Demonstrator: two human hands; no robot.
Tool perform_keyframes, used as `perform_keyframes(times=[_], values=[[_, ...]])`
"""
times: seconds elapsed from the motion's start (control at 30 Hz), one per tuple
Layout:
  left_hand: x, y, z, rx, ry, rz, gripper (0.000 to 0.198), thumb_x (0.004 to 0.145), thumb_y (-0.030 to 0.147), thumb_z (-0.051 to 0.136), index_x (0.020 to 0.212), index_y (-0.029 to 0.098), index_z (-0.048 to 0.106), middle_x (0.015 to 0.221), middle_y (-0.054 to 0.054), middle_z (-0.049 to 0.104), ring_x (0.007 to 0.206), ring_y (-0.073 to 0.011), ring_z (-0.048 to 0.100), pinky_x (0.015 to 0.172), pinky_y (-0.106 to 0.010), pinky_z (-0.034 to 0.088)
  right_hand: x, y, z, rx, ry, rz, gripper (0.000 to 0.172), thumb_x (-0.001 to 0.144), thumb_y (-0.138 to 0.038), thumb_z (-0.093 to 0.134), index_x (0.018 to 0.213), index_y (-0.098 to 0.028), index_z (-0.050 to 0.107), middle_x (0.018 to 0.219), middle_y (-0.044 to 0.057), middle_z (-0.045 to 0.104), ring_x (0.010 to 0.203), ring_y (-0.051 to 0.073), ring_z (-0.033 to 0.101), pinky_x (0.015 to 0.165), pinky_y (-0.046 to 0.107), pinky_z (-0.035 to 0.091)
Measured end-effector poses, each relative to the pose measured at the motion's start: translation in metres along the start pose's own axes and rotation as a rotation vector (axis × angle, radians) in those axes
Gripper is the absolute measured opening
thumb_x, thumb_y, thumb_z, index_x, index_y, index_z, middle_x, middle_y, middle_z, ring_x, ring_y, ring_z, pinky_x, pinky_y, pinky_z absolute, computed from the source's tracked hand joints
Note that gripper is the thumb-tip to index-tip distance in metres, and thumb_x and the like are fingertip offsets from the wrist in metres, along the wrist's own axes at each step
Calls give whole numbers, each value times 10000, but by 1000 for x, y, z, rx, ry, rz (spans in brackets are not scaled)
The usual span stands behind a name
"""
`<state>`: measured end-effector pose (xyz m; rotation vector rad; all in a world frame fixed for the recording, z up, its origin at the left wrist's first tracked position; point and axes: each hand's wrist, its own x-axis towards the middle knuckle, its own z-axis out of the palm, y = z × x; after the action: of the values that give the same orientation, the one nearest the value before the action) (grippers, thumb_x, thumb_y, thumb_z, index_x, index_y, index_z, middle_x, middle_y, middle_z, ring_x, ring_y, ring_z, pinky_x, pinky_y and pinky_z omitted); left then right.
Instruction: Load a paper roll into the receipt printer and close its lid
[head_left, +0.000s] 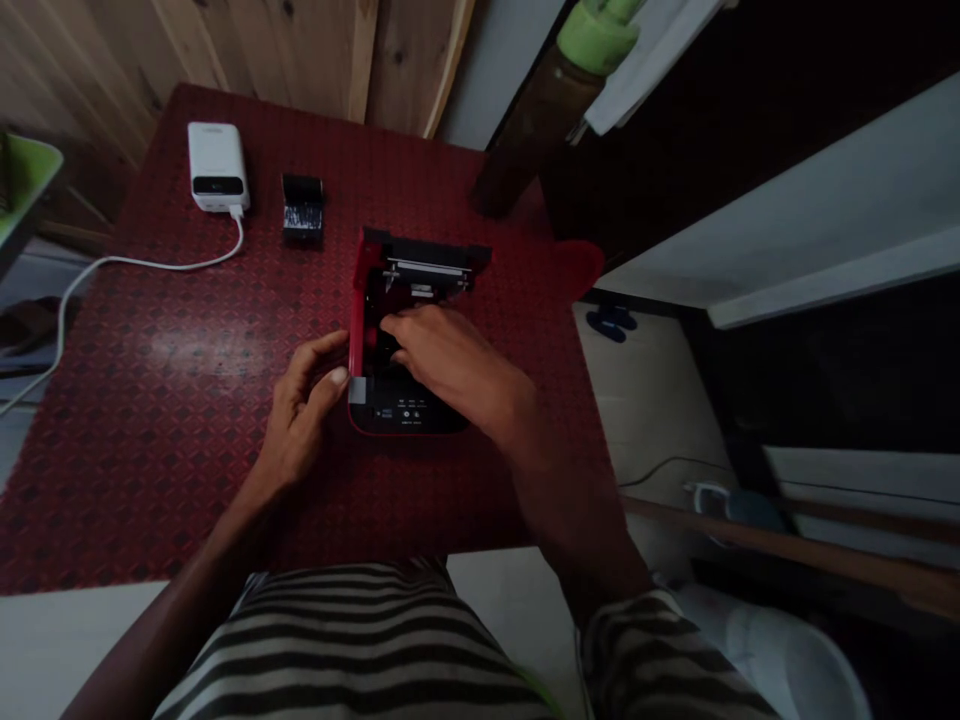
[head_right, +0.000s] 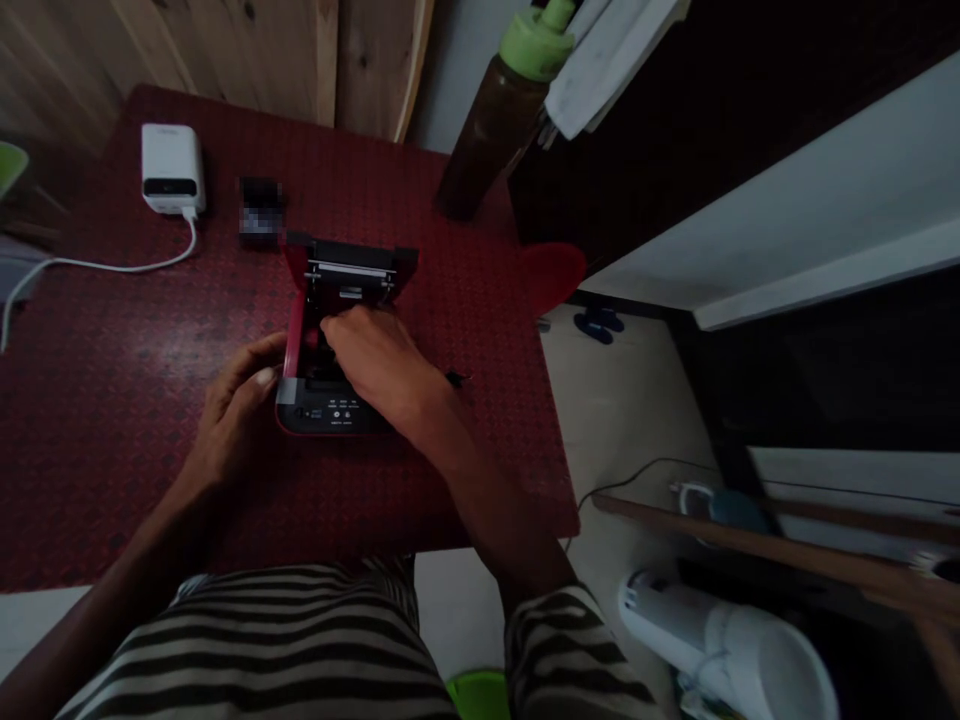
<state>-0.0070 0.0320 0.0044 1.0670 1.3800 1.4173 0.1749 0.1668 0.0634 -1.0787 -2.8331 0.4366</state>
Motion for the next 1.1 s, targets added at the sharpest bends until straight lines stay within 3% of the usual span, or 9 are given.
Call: perform_keyframes(times=[0.2,0.37,0.5,0.63,0.73,0.83,0.97,1.1], values=[[0,0,0,-12,2,-18,516,1094,607,798,1461,245,798,1456,-141,864,1402,-382,815,1221,-585,664,3,3,-4,86,-30,-21,238,1015,-8,792,1047,-237,849,1068,92,905,1003,305,884,1001,438,686],[0,-2,1,-11,-3,-22,524,1091,583,795,1475,226,784,1504,-151,849,1416,-379,813,1234,-582,659,-16,-14,-17,-4,86,20,207,1040,-59,779,1156,-223,830,1194,118,895,1151,335,838,1066,479,676],[0,1,1,7,9,-35,530,1079,615,804,1458,245,792,1486,-145,855,1425,-397,805,1238,-602,654,-48,-23,-33,32,263,21,231,1044,-100,785,1214,-243,850,1220,100,903,1230,359,821,1086,529,691],[-1,1,1,5,17,-68,556,1064,675,813,1448,271,809,1446,-130,862,1427,-412,798,1234,-590,643,-80,8,-42,311,566,129,266,1034,-263,867,1292,-328,853,1267,21,912,1115,303,851,1068,531,712],[-1,-2,0,25,31,-65,598,1058,700,812,1474,271,816,1476,-124,853,1418,-413,785,1232,-577,619,-84,51,-23,507,768,295,272,992,-392,911,1240,-316,829,1187,25,909,1061,282,849,979,481,709],[-1,-4,-1,52,39,-50,563,1072,673,807,1479,284,832,1471,-106,856,1401,-397,777,1229,-550,603,-71,88,11,684,850,440,324,908,-469,931,1128,-293,772,1157,38,900,1097,276,848,976,453,694],[1,-4,-2,57,45,-25,552,1050,686,822,1433,290,854,1435,-96,868,1357,-389,791,1176,-534,625,-54,107,47,772,711,515,294,886,-379,916,1069,-276,710,1107,43,879,1063,264,831,1015,465,670],[1,-3,-1,47,50,-32,546,1050,681,830,1417,278,853,1439,-84,873,1350,-407,790,1159,-544,629,-49,107,57,765,586,505,277,852,-283,914,1048,-254,719,1063,29,852,1015,243,804,990,429,636]])
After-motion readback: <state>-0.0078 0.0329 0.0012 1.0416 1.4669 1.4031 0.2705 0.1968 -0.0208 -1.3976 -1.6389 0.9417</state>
